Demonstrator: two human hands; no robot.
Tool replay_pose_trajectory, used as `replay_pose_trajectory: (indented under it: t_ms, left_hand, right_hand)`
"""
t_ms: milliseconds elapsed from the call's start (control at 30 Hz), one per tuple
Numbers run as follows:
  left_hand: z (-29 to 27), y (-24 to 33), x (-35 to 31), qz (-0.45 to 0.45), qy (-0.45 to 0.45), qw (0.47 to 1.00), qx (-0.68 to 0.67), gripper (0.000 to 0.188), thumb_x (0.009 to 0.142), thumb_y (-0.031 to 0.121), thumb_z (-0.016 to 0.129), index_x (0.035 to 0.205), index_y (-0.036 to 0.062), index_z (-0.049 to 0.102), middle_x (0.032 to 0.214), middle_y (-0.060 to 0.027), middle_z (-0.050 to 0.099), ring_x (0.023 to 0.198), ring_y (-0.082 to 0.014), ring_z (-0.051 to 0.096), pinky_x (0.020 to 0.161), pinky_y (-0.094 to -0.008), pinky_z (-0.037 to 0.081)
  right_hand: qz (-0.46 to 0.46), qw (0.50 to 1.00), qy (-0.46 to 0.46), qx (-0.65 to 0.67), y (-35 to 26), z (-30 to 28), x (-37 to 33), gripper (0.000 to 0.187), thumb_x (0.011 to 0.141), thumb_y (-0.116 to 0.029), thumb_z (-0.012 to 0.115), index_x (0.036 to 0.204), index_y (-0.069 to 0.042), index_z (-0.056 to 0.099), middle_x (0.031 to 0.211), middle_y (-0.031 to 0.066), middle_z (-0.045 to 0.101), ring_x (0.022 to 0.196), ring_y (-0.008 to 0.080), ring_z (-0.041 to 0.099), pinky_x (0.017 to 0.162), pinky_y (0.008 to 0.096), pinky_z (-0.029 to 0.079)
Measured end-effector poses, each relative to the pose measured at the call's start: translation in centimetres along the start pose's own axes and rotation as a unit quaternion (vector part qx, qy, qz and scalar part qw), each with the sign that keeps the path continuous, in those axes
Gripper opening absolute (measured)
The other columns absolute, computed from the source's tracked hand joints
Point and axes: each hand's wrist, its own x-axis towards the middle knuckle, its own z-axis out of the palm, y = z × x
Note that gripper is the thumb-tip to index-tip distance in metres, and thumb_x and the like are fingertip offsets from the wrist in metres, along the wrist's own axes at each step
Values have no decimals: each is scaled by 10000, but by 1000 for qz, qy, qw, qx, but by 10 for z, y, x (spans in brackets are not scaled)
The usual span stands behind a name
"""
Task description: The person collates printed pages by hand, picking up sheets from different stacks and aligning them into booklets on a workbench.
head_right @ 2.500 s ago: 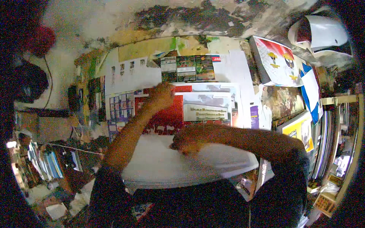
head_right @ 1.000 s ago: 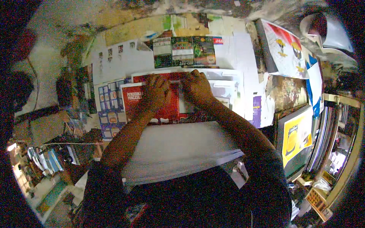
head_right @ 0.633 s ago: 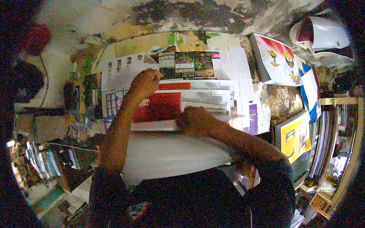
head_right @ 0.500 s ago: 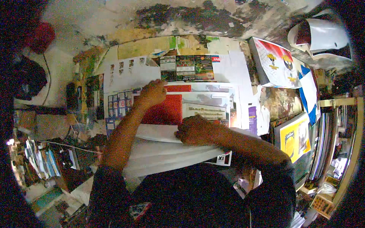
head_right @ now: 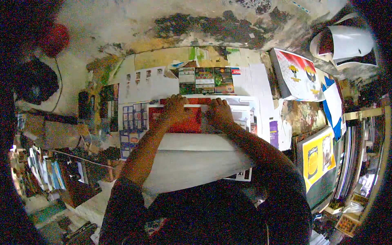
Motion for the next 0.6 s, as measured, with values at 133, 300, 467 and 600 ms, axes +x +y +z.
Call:
replay_pose_trajectory:
  t_ms: [133,300,467,600]
  left_hand:
    - [6,-12,-5,10,42,990,-132,270,757,297,727,928,89,701,928,-137,661,933,-358,621,835,-516,486]
    - [17,-4,-7,15,98,982,-159,172,796,162,699,964,132,719,875,-122,641,890,-349,604,821,-505,472]
    - [32,-3,-9,40,148,979,-132,183,804,117,676,980,121,726,933,-117,611,941,-331,561,850,-492,447]
    - [35,1,-13,66,199,968,-138,199,794,95,673,987,108,726,980,-109,594,962,-320,541,864,-487,438]
  right_hand:
    - [15,999,20,-41,-7,3,3,377,766,-188,713,1104,-58,610,1179,145,545,1139,372,494,908,551,432]
    - [-10,997,-30,-72,12,9,16,272,758,-208,731,1000,-97,674,1115,123,593,1053,344,552,834,495,505]
    - [-76,995,49,-42,20,17,20,215,770,-171,680,946,-47,678,929,132,625,925,340,602,742,468,540]
    - [-87,994,70,-16,18,20,20,174,750,-148,732,864,-55,639,858,117,602,853,343,586,703,462,514]
